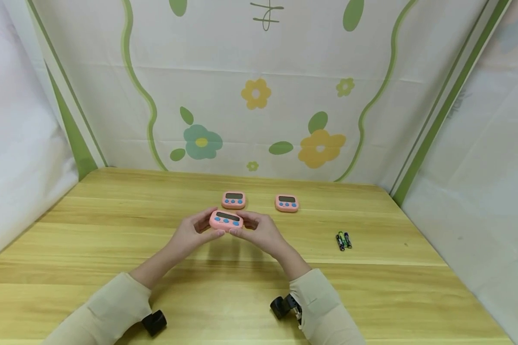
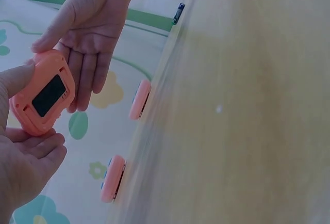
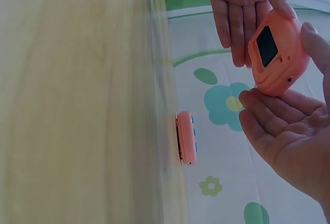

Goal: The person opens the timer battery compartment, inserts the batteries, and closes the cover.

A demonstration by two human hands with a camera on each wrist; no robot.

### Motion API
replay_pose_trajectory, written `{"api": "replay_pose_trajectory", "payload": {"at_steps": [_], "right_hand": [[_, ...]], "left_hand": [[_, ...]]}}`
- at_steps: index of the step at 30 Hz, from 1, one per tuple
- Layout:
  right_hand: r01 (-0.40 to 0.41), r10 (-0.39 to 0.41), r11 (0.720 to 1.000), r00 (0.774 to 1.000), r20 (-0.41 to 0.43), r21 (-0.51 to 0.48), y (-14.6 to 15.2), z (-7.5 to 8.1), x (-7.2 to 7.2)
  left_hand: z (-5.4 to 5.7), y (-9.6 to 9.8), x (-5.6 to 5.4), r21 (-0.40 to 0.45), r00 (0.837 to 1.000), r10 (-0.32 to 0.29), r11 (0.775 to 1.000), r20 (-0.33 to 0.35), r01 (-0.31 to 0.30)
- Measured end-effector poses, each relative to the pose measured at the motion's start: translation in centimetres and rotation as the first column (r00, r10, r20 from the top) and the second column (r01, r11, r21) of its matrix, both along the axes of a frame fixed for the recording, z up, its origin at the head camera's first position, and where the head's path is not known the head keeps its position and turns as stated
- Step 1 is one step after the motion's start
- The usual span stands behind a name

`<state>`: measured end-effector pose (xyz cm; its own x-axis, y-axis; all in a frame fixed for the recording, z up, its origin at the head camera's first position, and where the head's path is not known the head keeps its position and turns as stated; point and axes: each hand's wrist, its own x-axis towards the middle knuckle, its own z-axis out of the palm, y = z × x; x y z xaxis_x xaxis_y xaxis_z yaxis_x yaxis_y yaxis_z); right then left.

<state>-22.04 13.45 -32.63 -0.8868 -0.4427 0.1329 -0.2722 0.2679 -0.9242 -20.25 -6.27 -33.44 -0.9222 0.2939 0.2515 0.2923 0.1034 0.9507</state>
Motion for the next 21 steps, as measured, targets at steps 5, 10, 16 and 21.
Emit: {"api": "replay_pose_trajectory", "payload": {"at_steps": [5, 10, 16, 21], "right_hand": [[0.006, -0.006, 1.000, 1.000, -0.031, -0.001, 0.1, -1.1, -0.8], [0.020, -0.021, 1.000, 0.996, -0.088, -0.020, 0.0, -1.2, -0.6], [0.011, -0.022, 0.997, 0.989, -0.149, -0.075, -0.5, -0.3, 0.3], [0.004, -0.020, 0.995, 0.986, -0.167, -0.100, -0.9, 0.8, 1.1]], "left_hand": [[-1.5, 0.1, -1.0, 0.034, 1.000, 0.021, 0.999, -0.016, -0.020], [-1.7, 0.2, -1.2, 0.040, 0.999, 0.037, 0.999, -0.016, -0.036], [-0.2, 0.4, -0.2, 0.000, 0.998, 0.067, 0.998, -0.005, -0.067], [-1.8, 0.3, -1.1, 0.007, 0.996, 0.089, 0.996, -0.018, -0.089]]}}
